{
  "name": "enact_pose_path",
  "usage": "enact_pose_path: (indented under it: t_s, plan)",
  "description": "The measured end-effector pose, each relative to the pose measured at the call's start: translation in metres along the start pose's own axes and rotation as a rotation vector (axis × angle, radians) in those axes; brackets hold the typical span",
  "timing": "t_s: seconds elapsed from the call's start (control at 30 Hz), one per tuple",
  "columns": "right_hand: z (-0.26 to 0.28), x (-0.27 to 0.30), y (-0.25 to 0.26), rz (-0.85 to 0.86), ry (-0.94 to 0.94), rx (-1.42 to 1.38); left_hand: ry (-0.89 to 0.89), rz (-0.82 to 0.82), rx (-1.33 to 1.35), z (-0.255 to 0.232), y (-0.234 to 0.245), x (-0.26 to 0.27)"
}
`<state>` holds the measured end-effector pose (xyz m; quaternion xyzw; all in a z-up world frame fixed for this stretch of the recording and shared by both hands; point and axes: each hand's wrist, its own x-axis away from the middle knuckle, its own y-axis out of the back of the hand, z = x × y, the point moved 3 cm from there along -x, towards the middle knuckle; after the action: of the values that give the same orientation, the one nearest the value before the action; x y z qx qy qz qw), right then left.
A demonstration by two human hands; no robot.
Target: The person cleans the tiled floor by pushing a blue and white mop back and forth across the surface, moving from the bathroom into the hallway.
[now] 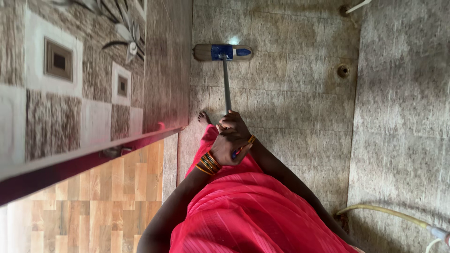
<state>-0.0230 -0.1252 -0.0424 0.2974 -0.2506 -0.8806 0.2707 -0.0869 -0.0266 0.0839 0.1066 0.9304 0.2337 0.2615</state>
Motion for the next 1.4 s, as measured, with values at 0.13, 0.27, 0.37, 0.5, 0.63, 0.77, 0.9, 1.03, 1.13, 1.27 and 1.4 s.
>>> enact_pose_path:
  t_s: [0.13, 0.27, 0.37, 0.5, 0.63, 0.77, 0.9, 1.03, 1.13, 1.27, 1.4]
  plan:
    - [-0.046, -0.019, -0.014, -0.07, 0.084, 0.01, 0.01, 0.015, 0.001, 0.042, -0.002, -0.011]
    - [-0.092, -0.043, -0.029, -0.051, 0.037, 0.001, 0.028, 0.041, 0.028, 0.084, -0.002, -0.028]
    - [-0.104, -0.055, -0.029, -0.07, 0.035, -0.008, 0.05, 0.108, -0.004, 0.104, -0.001, -0.037]
    - [-0.1, -0.056, -0.025, -0.053, 0.008, -0.026, 0.036, 0.122, 0.008, 0.109, -0.006, -0.032]
    - [-0.083, -0.044, -0.019, -0.018, 0.021, 0.072, 0.026, 0.076, 0.006, 0.097, -0.018, -0.019]
    - [-0.064, -0.044, -0.01, -0.08, 0.054, 0.087, 0.011, 0.07, 0.017, 0.078, -0.017, -0.019]
    - [-0.037, -0.041, 0.0, -0.092, 0.035, 0.058, -0.021, 0.021, 0.062, 0.044, -0.003, -0.021]
    - [0.003, -0.02, 0.002, -0.082, -0.108, 0.027, 0.007, -0.013, 0.142, 0.002, 0.02, -0.013]
    - [0.028, -0.007, 0.004, -0.085, -0.091, 0.024, 0.05, 0.011, 0.157, -0.023, 0.03, -0.01]
    - [0.047, 0.004, 0.007, -0.096, -0.069, 0.027, 0.098, 0.025, 0.184, -0.045, 0.038, -0.006]
    - [0.05, 0.002, 0.013, -0.114, -0.058, 0.034, 0.119, 0.053, 0.186, -0.048, 0.039, -0.012]
